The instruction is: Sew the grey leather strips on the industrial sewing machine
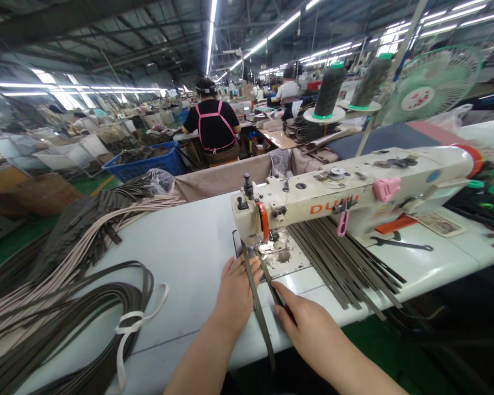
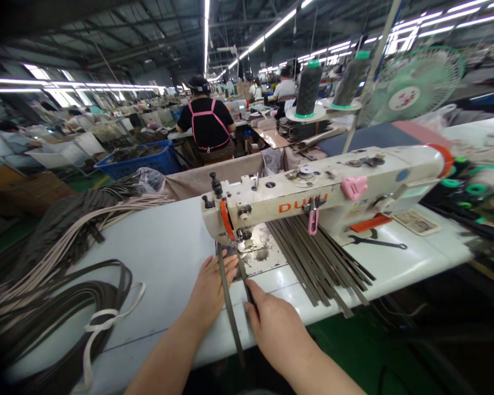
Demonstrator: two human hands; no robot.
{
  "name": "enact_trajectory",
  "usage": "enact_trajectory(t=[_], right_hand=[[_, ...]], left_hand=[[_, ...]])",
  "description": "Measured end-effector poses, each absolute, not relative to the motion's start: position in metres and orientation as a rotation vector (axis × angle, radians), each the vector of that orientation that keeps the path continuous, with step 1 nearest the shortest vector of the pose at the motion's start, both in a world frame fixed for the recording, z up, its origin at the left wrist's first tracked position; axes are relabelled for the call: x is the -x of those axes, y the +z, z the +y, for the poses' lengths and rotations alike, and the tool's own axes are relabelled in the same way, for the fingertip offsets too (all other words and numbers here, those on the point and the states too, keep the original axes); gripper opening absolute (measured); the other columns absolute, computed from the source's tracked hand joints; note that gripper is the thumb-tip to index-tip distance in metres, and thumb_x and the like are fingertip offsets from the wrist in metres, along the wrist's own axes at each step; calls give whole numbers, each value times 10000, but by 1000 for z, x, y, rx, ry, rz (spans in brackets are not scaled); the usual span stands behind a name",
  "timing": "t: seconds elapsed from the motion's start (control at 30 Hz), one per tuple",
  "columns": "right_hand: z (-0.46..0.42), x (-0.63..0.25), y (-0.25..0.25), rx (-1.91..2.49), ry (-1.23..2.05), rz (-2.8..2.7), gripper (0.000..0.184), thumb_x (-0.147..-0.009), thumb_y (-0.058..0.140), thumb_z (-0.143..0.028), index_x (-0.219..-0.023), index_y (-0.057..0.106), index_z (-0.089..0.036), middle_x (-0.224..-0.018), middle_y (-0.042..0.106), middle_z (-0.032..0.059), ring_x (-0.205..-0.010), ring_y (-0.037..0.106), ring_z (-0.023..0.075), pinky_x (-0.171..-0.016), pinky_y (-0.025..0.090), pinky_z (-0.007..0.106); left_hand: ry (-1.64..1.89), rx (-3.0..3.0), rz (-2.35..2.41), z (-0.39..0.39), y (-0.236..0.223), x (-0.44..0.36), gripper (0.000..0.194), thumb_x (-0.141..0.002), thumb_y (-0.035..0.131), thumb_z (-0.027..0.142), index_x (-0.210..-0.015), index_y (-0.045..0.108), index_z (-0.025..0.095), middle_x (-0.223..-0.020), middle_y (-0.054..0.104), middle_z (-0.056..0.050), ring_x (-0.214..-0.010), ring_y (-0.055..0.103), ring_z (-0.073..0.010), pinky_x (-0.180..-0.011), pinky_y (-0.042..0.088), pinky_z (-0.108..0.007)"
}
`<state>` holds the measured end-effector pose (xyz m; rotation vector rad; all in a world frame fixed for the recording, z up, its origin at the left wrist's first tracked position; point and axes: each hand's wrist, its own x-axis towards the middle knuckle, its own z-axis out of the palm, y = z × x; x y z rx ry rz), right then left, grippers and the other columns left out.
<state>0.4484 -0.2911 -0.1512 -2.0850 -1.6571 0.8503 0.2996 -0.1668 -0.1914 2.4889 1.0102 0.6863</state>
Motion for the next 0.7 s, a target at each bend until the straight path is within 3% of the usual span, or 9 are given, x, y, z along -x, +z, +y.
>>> enact_trajectory(t=[0.7], right_hand=[[-292,-447,-151,2099,816,-1665,509,-1024,451,-233,-1528,477,-165,-1221,723,163,-1137,694,334,-991,528,459]], left_hand=[[702,-2477,999,-163,-194,-300,307,-1053,488,266,-1257,710,209,-1348,698,-76,-1391,538,-290,-1190,379,-607]])
